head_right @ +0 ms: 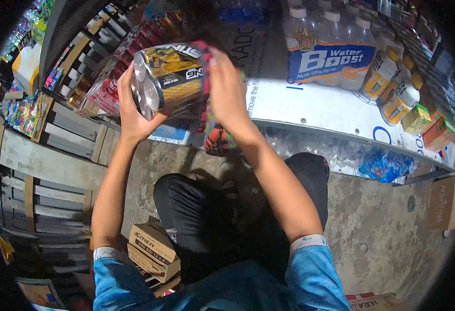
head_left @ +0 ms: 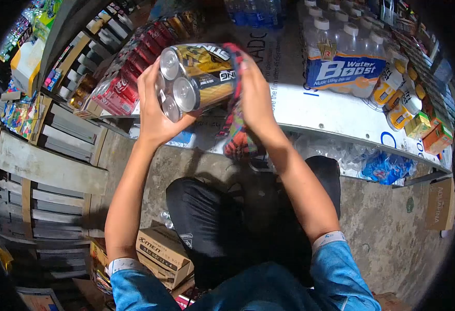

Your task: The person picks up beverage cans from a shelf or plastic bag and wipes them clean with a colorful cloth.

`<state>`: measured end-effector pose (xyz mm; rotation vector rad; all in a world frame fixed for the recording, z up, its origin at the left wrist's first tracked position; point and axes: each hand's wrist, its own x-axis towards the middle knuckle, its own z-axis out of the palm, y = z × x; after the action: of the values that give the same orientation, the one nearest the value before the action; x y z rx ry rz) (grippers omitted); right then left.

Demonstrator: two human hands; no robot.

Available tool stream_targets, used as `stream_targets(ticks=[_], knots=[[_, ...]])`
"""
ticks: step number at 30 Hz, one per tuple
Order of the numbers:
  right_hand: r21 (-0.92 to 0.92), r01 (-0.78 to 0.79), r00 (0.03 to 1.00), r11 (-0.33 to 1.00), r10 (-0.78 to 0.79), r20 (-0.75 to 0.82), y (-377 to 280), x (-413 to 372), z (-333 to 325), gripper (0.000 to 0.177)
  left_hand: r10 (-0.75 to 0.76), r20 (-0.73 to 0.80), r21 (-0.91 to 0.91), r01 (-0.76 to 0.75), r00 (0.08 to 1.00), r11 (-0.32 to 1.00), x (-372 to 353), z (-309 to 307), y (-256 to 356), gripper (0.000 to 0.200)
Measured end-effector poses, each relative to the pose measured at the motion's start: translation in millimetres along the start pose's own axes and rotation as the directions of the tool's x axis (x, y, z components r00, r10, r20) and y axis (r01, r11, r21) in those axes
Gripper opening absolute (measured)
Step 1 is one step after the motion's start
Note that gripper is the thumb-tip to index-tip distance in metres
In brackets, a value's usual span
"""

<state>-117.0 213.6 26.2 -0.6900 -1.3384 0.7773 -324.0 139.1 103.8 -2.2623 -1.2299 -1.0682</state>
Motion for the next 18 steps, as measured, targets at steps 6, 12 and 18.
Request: stream_targets(ticks=[6,12,18], knots=[[0.75,-0.625,0.649,0.218,0.678,0.344,-5.9,-11.0,14.2,0.046,-0.207,-0.014,0.004,0.207,0.978,0.978,7.8,2.1,-3.9,0.111],[0.743,-0.628,0.646,0.232,0.687,0.331,5.1,-15.6,37.6,0.052,-0.496,0.005,0.148,0.49,0.868,0.859,46.2,5.8,-5.3,0.108],[0.52,-0.489,0.846,0.7,0.526,0.087,-8.9,-41.8,49.5,0.062,-0.672,0.34,0.35,0.575,0.658,0.74,88.7,14.7,-20.5,0.11]])
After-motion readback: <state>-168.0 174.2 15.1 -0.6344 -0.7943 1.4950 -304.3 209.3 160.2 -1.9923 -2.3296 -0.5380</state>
